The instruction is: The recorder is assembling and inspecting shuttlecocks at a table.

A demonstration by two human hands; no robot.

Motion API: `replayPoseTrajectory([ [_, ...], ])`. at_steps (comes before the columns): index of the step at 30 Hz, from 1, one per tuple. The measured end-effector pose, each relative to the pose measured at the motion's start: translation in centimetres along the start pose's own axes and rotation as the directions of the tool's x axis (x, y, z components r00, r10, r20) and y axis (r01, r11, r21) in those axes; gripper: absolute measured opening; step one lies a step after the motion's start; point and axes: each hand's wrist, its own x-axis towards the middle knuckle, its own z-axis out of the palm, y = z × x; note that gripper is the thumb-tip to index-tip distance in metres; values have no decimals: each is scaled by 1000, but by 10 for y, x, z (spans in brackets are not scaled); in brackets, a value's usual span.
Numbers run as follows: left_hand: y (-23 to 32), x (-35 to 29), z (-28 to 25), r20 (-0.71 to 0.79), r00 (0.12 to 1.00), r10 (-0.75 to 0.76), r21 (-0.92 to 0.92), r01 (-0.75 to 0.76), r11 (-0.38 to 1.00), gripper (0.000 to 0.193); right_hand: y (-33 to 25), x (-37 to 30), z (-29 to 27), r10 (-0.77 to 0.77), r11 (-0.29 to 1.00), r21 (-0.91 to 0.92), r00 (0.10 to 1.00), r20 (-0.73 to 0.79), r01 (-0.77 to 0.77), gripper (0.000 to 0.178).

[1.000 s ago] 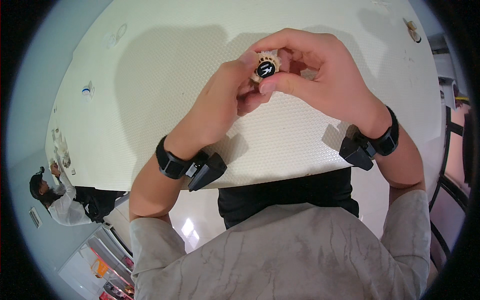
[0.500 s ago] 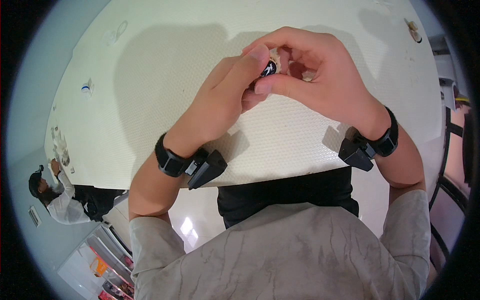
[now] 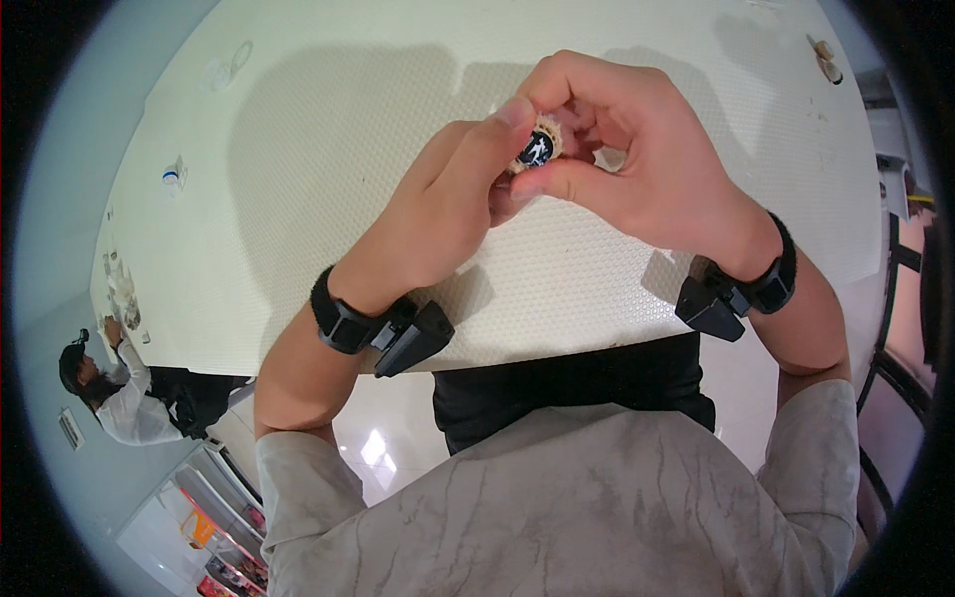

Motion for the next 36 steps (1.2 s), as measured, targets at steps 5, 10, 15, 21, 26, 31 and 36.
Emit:
replayPoseTrajectory([
  [5,-1,-1,-7,53,992,110,35,-112,993,49,3,0,0,-45,996,-83,996,-72,39,35],
  [10,-10,0,5,-11,907,422,49,-421,906,38,3,2,-1,-199,966,-189,976,-94,179,40],
  [15,-6,1,-12,38,915,403,185,-403,896,34,-10,-1,-13,-219,969,-146,968,-120,201,35],
  [21,5,0,-13,157,923,351,124,-371,920,34,-7,0,-23,-299,949,-110,954,-15,296,30],
  [26,7,-1,-13,171,909,380,129,-403,906,33,-13,-1,-24,-300,948,-114,954,3,299,27],
  [31,4,0,-10,140,888,437,113,-453,884,31,-16,-4,-26,-276,955,-110,961,-2,274,28],
  [36,5,1,-10,181,896,405,129,-430,894,35,-14,-6,-29,-260,961,-100,966,-12,257,26],
])
